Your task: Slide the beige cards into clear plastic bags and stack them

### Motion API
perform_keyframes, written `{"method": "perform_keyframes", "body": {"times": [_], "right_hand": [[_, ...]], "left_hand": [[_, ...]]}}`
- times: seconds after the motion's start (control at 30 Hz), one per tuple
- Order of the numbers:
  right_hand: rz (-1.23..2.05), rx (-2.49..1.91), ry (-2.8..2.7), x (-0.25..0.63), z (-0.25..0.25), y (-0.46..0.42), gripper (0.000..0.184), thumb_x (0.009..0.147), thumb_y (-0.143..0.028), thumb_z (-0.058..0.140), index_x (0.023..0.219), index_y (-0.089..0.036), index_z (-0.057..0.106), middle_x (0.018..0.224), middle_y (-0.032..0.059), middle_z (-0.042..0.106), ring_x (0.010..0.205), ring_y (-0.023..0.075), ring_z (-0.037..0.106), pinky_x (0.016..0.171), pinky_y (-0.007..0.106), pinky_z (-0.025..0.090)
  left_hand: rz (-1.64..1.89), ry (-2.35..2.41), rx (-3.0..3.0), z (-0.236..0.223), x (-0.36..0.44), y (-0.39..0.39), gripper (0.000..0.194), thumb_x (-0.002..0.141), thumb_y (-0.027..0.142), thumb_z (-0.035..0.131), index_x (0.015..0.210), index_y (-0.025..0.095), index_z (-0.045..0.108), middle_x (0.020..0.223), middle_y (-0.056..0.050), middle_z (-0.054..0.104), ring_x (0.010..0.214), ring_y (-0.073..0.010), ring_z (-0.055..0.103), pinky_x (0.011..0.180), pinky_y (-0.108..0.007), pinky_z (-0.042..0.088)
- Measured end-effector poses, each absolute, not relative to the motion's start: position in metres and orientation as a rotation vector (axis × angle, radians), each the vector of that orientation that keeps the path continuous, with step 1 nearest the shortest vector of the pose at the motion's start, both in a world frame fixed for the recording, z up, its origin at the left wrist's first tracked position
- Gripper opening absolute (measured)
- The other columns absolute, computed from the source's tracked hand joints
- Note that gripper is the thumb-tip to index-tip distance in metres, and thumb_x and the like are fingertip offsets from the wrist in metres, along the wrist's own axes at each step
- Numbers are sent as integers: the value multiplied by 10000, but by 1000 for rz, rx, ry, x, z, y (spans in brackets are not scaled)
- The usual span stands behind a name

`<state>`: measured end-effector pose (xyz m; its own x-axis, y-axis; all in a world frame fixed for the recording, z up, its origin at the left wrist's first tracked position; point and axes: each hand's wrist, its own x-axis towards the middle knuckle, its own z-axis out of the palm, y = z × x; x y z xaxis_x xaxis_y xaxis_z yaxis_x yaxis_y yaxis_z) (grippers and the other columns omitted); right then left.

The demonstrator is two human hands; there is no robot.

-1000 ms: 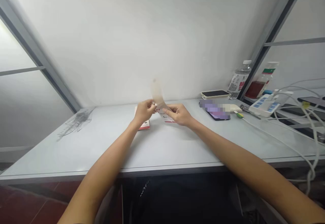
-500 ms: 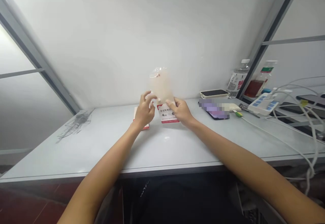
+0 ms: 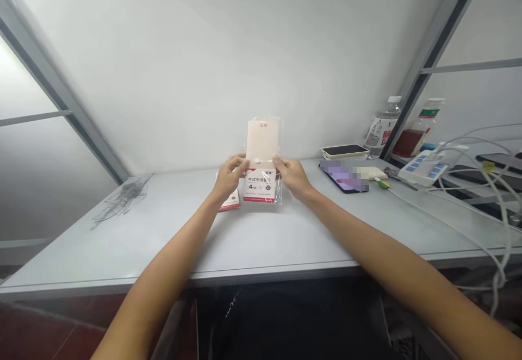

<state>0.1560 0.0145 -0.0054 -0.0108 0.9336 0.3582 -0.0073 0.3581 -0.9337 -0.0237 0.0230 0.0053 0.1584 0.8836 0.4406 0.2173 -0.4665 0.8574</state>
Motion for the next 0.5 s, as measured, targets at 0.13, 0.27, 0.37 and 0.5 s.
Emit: {"method": "perform_keyframes", "body": {"times": [0.13, 0.27, 0.37, 0.5], "right_hand": [[910, -1059, -1322, 176, -4, 32, 439, 824, -542, 468, 782, -129, 611, 667, 72, 645, 554, 132, 586, 495, 231, 437], [659, -1489, -1508, 205, -17, 55, 336, 880, -396, 410, 898, -132, 617, 749, 82, 675, 586, 139, 597, 523, 238, 435], [474, -1821, -1603, 219, -32, 65, 224, 810, -292, 510, 890, -122, 631, 842, 131, 677, 784, 217, 626, 682, 307, 450], [255, -2016, -1626, 228, -35, 68, 354, 765, -339, 560, 1002, -80, 612, 1093, 228, 579, 1056, 336, 535, 822, 407, 405]], "left_hand": [[1393, 1298, 1689, 9, -39, 33, 275, 765, 429, 490, 674, 170, 514, 855, -44, 630, 752, -142, 592, 627, -251, 484], [1048, 1840, 1705, 10, -64, 44, 167, 712, 303, 492, 591, 189, 482, 662, -50, 617, 640, -181, 594, 569, -288, 444], [492, 2181, 1765, 8, -79, 46, 124, 617, 244, 557, 536, 204, 473, 557, -77, 599, 616, -254, 614, 585, -348, 427], [201, 2283, 1791, 7, -90, 48, 140, 578, 260, 588, 534, 215, 463, 498, -88, 580, 615, -298, 625, 590, -373, 426]]}}
